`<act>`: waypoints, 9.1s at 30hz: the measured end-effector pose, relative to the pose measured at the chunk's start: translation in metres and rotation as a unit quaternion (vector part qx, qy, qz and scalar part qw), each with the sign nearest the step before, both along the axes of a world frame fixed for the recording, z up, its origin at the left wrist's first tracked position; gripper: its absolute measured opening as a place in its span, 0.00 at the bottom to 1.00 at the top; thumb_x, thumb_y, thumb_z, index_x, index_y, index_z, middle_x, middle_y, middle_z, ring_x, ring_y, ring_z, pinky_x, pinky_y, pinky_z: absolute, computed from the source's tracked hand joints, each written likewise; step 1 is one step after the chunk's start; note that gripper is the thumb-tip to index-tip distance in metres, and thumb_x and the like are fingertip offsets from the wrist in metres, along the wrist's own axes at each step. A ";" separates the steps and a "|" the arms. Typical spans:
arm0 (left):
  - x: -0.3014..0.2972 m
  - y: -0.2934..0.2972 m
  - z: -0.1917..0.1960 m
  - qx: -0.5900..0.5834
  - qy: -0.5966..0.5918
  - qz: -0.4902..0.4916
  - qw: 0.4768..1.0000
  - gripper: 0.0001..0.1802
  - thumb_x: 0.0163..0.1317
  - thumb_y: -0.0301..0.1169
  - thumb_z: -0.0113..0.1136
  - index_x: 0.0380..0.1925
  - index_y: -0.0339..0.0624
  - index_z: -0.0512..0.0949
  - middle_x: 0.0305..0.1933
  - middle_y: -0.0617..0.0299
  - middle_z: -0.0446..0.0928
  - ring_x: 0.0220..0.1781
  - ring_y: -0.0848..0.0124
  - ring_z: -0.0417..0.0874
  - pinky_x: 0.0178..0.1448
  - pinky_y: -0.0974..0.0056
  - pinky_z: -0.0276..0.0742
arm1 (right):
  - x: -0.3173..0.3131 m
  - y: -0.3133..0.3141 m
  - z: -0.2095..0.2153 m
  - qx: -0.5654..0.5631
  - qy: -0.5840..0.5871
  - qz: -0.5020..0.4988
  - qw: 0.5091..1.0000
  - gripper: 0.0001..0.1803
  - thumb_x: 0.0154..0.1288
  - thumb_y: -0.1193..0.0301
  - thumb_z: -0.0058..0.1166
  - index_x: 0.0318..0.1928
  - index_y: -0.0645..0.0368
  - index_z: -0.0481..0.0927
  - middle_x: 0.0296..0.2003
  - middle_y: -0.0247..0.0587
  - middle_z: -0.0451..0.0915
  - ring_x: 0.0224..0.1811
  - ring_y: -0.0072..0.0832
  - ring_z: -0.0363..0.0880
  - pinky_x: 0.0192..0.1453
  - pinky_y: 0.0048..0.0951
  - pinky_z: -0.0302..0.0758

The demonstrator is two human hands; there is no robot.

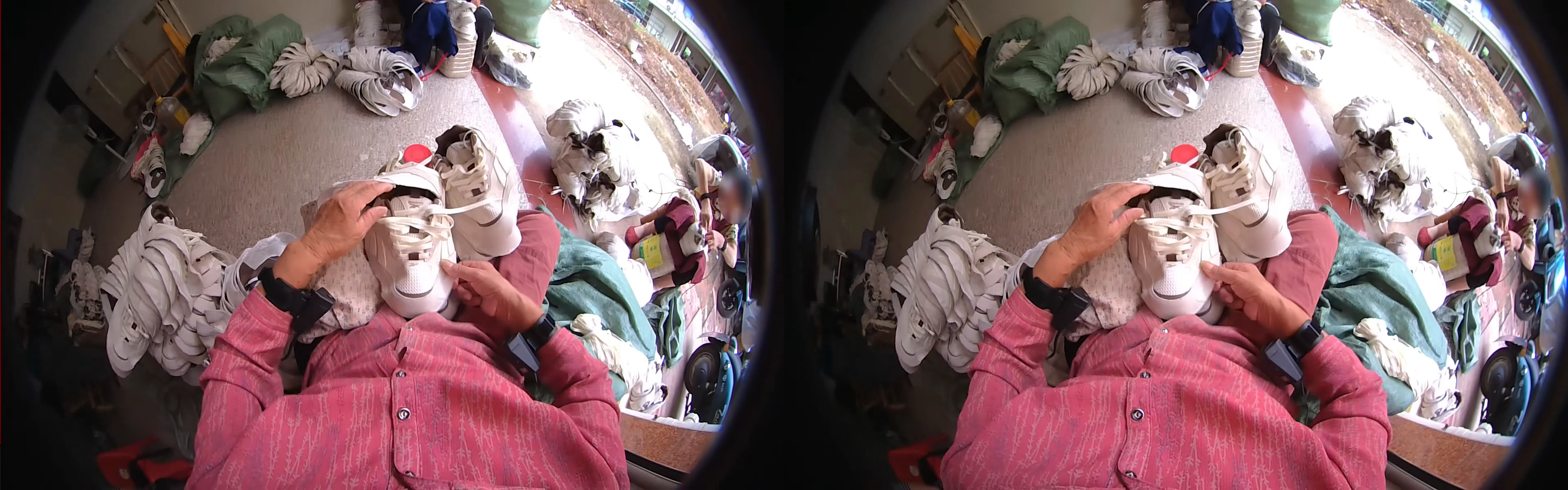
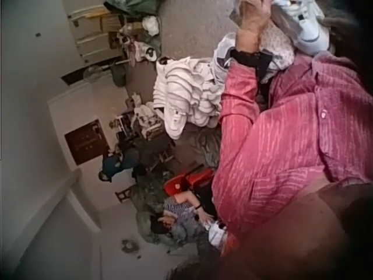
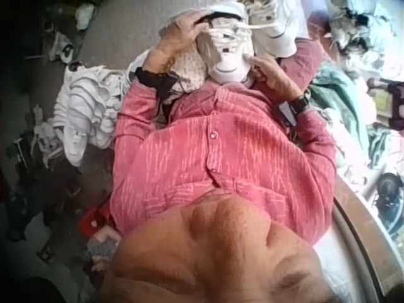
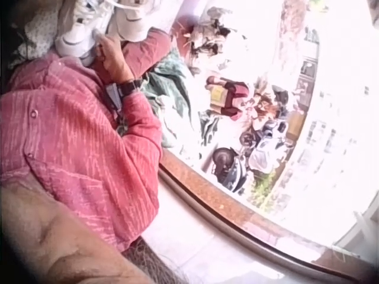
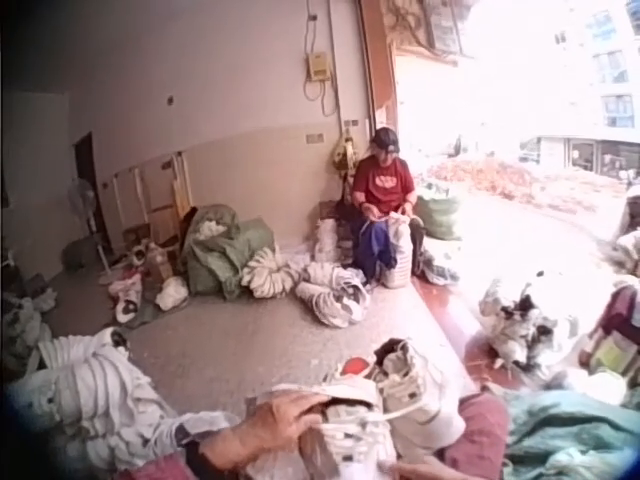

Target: Lacing white sneakers by hand while sitting on the floor in a shoe manufacturing area.

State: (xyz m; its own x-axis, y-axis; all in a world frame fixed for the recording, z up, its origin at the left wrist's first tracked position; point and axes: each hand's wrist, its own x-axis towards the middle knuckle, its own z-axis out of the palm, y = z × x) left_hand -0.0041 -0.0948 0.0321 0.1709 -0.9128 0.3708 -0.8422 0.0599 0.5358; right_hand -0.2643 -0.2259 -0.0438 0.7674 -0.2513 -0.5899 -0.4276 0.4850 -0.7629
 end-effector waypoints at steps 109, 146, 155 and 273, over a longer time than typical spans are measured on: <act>0.032 -0.027 -0.045 -0.015 0.441 0.018 0.897 0.22 0.66 0.30 0.60 0.57 0.31 0.73 0.53 0.60 0.80 0.53 0.73 0.78 0.60 0.66 0.74 | 0.123 -0.005 -0.008 -0.370 -0.291 -0.123 0.874 0.47 0.71 0.56 0.51 0.75 0.69 0.39 0.75 0.55 0.44 0.79 0.37 0.38 0.79 0.32 0.37; 0.097 -0.132 -0.032 0.227 0.238 -0.041 0.944 0.15 0.56 0.34 0.58 0.39 0.37 0.83 0.33 0.57 0.84 0.36 0.69 0.83 0.47 0.64 0.77 | 0.186 -0.125 0.007 -0.657 -0.094 -0.028 0.747 0.26 0.64 0.48 0.56 0.29 0.61 0.80 0.33 0.48 0.81 0.34 0.45 0.81 0.37 0.40 0.74; 0.107 -0.130 -0.050 0.174 0.494 0.037 0.851 0.29 0.60 0.54 0.62 0.39 0.34 0.84 0.32 0.62 0.83 0.34 0.72 0.83 0.42 0.67 0.77 | 0.176 -0.107 -0.016 -0.636 -0.142 -0.152 0.743 0.18 0.66 0.61 0.60 0.47 0.61 0.79 0.43 0.46 0.78 0.42 0.39 0.79 0.46 0.35 0.75; -0.030 -0.059 -0.064 0.161 -0.289 -0.050 0.942 0.36 0.62 0.62 0.49 0.59 0.49 0.75 0.69 0.58 0.67 0.78 0.55 0.50 0.78 0.37 0.29 | -0.277 -0.136 -0.087 -0.556 0.485 0.261 0.623 0.17 0.44 0.60 0.73 0.32 0.58 0.86 0.35 0.48 0.85 0.40 0.45 0.85 0.43 0.40 0.81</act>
State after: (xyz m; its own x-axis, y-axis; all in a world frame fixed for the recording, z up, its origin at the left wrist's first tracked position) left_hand -0.0338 -0.1535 -0.0315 -0.0675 -0.9949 0.0756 -0.9977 0.0672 -0.0068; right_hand -0.5417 -0.3615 -0.1311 0.3348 -0.7833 -0.5238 -0.8264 -0.5111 0.2362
